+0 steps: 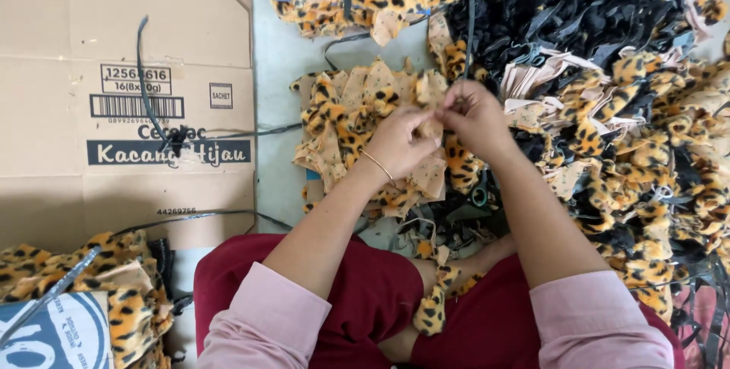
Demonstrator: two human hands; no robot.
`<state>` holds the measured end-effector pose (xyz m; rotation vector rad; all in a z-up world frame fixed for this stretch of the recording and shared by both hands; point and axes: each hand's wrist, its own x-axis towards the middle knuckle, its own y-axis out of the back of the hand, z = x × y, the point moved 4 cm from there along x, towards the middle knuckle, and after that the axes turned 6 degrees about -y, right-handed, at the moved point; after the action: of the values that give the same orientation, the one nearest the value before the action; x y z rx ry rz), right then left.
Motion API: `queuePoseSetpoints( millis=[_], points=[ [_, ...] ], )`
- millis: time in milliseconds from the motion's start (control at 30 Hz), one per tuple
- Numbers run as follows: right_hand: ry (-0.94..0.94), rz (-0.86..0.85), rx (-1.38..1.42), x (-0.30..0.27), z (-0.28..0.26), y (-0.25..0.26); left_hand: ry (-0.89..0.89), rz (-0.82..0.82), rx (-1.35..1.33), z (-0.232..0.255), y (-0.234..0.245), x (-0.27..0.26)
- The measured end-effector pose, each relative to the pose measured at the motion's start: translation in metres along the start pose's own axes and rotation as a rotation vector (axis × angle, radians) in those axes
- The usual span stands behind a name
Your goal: Sorting and trimming leopard-print fabric scraps using scissors
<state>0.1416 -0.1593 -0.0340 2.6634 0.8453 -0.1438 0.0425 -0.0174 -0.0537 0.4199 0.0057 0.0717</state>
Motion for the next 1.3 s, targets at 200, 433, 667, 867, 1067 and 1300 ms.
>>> queuePoseSetpoints(
  millis=[200, 433, 667, 867, 1067, 1300],
  points=[
    [0.025, 0.110, -0.622, 0.000, 0.004, -0.007, 0.118, -0.157, 0.436, 0.022, 0.009, -0.007],
    [0.079, -0.032, -0.628, 0.000, 0.000, -0.022, -0.177, 0.005, 0.855, 0.007, -0.003, -0.007],
    [-0.012, -0.024, -0.580, -0.012, -0.036, 0.002, -0.187, -0.059, 0.777, 0.024, -0.003, -0.009],
    [-0.226, -0.029, -0.807, -0.042, -0.062, 0.086, -0.359, -0.138, 0.604, 0.065, -0.023, -0.021],
    [-0.305, 0.031, -1.171, -0.059, -0.001, 0.174, -0.682, -0.024, 0.491, 0.099, -0.075, -0.005],
    [-0.351, -0.066, -0.817, -0.073, 0.031, 0.197, -0.481, -0.158, 0.156, 0.094, -0.162, 0.042]
  ],
)
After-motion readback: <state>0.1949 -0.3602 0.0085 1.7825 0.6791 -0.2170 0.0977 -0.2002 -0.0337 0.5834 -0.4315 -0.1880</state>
